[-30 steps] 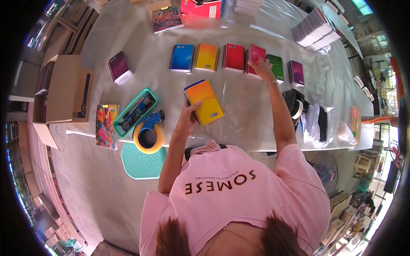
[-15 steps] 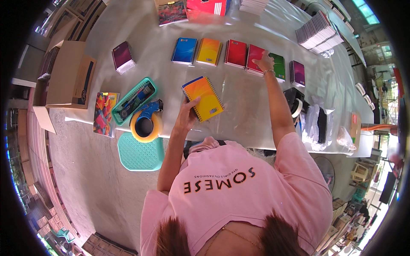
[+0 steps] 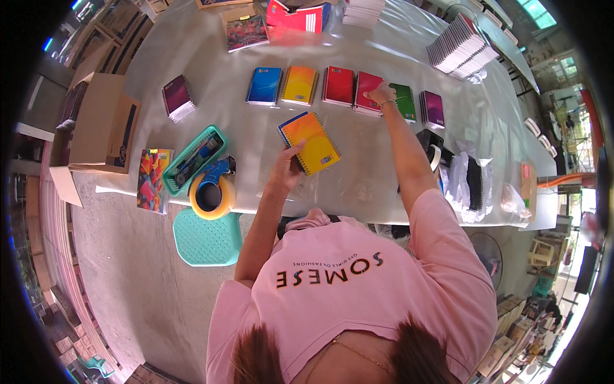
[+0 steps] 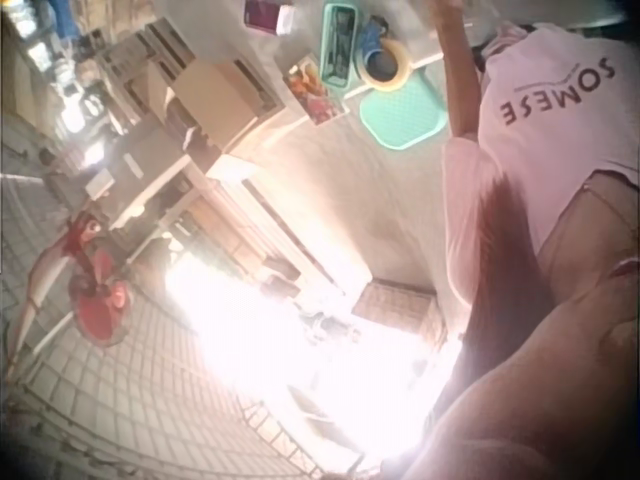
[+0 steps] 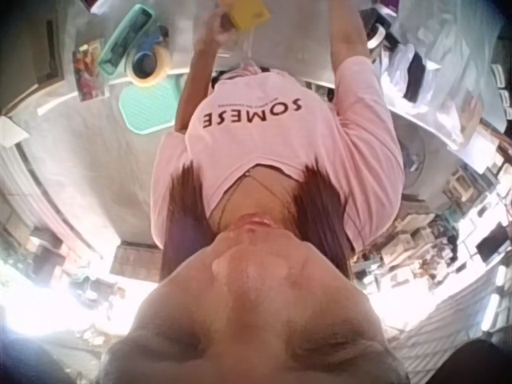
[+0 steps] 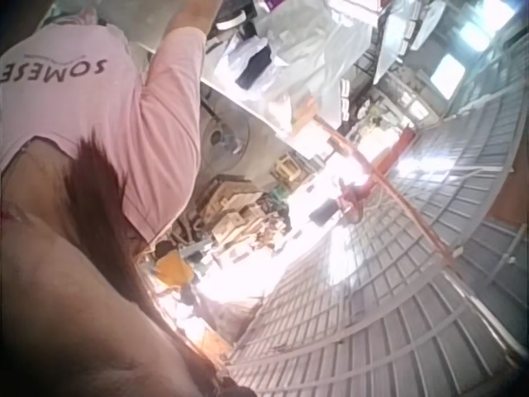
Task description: The person organizes colored notebooks into a stack, places the stack inside a clear plastic sleeve, and seals it.
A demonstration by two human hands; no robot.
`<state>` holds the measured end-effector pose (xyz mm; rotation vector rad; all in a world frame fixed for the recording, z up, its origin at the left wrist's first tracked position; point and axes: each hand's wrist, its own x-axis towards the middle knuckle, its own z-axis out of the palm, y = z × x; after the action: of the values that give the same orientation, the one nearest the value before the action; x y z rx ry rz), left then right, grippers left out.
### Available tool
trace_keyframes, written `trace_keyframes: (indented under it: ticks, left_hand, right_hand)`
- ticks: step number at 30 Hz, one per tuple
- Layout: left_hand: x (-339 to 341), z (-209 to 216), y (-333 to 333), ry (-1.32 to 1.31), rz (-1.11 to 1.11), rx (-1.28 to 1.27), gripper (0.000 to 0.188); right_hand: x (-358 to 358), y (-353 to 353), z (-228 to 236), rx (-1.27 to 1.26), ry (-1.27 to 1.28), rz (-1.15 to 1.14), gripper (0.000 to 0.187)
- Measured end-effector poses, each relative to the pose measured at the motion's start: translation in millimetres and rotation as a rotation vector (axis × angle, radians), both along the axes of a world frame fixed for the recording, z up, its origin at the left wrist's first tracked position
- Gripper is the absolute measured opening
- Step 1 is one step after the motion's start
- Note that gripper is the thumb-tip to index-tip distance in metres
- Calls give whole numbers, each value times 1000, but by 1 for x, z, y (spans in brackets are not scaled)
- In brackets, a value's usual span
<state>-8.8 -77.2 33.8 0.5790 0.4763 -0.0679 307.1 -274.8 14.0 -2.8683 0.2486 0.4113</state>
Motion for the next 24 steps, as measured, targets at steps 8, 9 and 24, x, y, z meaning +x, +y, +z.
trace_keyframes:
  ticks: [8,9,24]
  left_hand:
    - [-7,-3,-3,-4,29,-19,40]
    - [-4,-2,-5,0,24,-21,40]
    - [15,30,-17,-142,-77,-185,47]
  right_hand:
    - [2,-2,-14,244,-182,5,96]
    - [3,-8,-17,269,-229,32,95]
    - [-177,15,121,1340,124,268,73]
